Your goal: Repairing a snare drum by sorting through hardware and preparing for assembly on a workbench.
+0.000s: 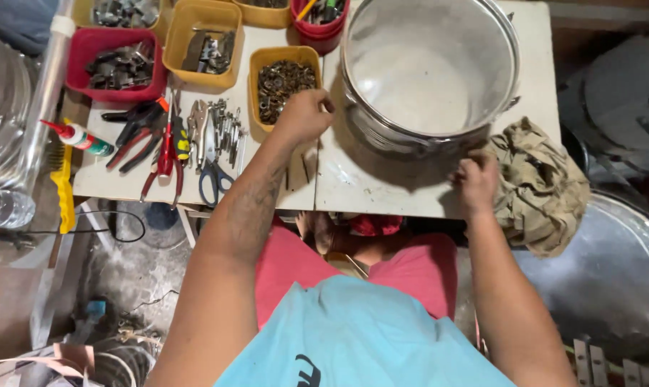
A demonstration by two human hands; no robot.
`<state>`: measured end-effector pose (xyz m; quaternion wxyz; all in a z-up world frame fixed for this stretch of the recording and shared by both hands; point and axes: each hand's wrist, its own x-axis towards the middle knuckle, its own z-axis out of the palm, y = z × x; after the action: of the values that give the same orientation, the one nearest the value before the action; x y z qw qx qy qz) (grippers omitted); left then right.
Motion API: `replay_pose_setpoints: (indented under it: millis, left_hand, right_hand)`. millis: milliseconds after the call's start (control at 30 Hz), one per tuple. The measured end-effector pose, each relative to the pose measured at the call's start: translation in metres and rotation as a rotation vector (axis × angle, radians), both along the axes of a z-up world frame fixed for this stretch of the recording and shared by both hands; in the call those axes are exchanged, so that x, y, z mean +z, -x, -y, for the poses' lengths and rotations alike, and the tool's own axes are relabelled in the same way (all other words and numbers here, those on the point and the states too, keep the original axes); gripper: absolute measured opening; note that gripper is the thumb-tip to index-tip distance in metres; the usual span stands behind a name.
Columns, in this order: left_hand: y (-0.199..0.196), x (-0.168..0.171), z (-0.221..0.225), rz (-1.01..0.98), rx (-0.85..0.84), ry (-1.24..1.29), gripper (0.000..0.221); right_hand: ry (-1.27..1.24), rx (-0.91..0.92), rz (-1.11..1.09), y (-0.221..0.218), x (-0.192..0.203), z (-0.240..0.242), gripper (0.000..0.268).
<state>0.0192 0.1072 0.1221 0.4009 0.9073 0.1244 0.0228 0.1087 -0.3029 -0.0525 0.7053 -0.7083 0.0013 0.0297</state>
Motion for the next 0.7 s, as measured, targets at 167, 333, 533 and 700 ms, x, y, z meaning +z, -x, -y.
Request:
replay_pose_setpoints:
  millis: [167, 333, 533, 700]
  left_hand:
    - [0.071, 0.014, -0.034, -0.060, 0.021, -0.070, 0.030]
    - [0.105, -0.083, -0.081, -0.214, 0.123, -0.245, 0.030]
    - [0.121, -0.099, -0.074, -0.179, -0.006, -0.297, 0.035]
    - [0.123, -0.078, -0.069, -0.207, -0.131, -0.357, 0.041]
  right_hand:
    - [0.348, 0.017, 0.444, 0.054, 0.014, -0.025, 0.010]
    - [0.468, 0.298, 0.230, 0.123, 0.034, -0.116, 0.015]
    - [0.733, 0.698, 0.187, 0.132, 0.087, -0.215, 0.032]
    - [0.911, 0.770, 0.300, 0.098, 0.069, -0.275, 0.031]
